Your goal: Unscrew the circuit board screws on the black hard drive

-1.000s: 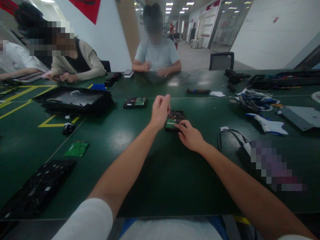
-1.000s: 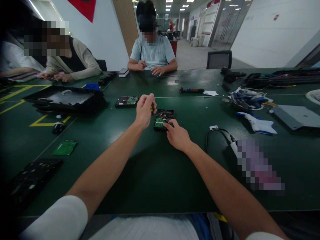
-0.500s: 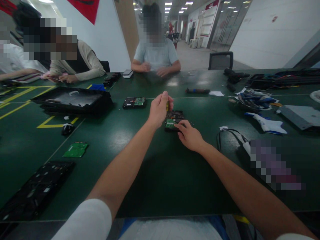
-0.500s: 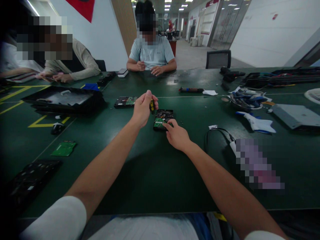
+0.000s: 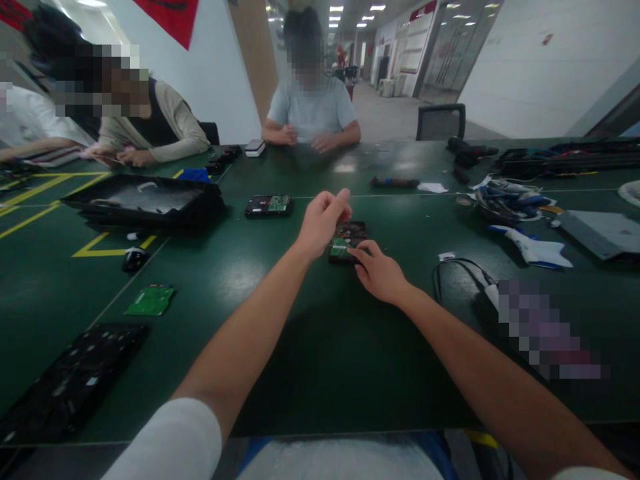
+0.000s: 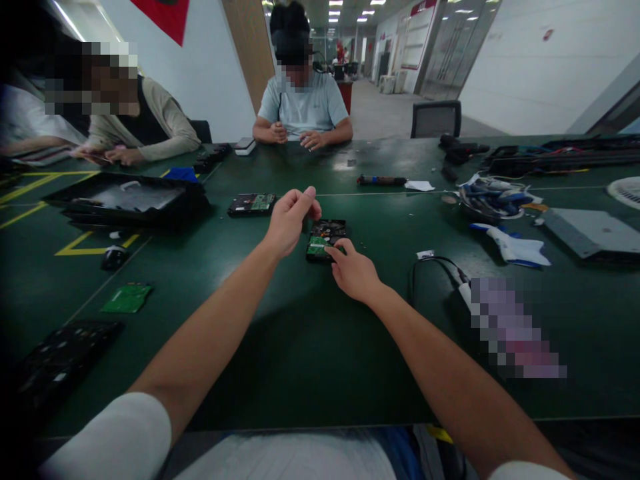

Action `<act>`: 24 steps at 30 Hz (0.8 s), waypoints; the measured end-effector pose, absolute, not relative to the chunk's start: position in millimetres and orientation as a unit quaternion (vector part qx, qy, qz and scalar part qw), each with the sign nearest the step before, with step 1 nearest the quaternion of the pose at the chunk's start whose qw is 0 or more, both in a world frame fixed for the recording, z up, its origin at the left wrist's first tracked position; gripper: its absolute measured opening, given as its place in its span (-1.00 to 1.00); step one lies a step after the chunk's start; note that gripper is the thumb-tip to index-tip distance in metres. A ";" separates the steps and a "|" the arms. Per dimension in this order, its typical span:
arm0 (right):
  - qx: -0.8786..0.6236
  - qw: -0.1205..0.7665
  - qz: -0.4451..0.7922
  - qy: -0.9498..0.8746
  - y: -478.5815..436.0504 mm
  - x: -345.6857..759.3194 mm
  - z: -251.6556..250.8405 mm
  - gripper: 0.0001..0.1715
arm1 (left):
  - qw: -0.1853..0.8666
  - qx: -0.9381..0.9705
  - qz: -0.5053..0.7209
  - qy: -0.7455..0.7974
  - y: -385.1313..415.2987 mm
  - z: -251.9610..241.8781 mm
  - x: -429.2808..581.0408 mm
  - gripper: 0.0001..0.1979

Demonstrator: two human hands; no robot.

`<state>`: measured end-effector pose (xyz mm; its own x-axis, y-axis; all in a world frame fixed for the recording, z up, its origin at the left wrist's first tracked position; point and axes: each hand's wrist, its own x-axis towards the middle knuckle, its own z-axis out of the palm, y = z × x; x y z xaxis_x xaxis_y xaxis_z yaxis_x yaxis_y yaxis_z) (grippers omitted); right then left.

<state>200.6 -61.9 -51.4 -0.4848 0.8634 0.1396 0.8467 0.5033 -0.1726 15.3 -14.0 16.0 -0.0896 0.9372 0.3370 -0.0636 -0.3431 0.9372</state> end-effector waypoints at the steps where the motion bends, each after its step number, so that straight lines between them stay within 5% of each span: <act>1: -0.497 0.104 0.041 -0.861 -61.9 200.8 -51.3 -0.39 | 0.392 0.539 0.622 0.411 -13.3 17.2 13.6 -0.54; 7: -0.493 0.105 0.046 -0.863 -61.5 202.1 -50.2 -0.40 | 0.340 0.560 0.616 0.437 -10.1 24.2 2.0 -0.59; 14: -0.490 0.110 0.046 -0.864 -60.6 203.4 -51.5 -0.42 | 0.461 0.513 0.620 0.374 -7.9 25.3 -2.6 -0.83; 24: -0.489 0.110 0.042 -0.864 -59.8 201.5 -53.2 -0.40 | 0.482 0.500 0.627 0.353 -5.2 18.1 7.9 -0.58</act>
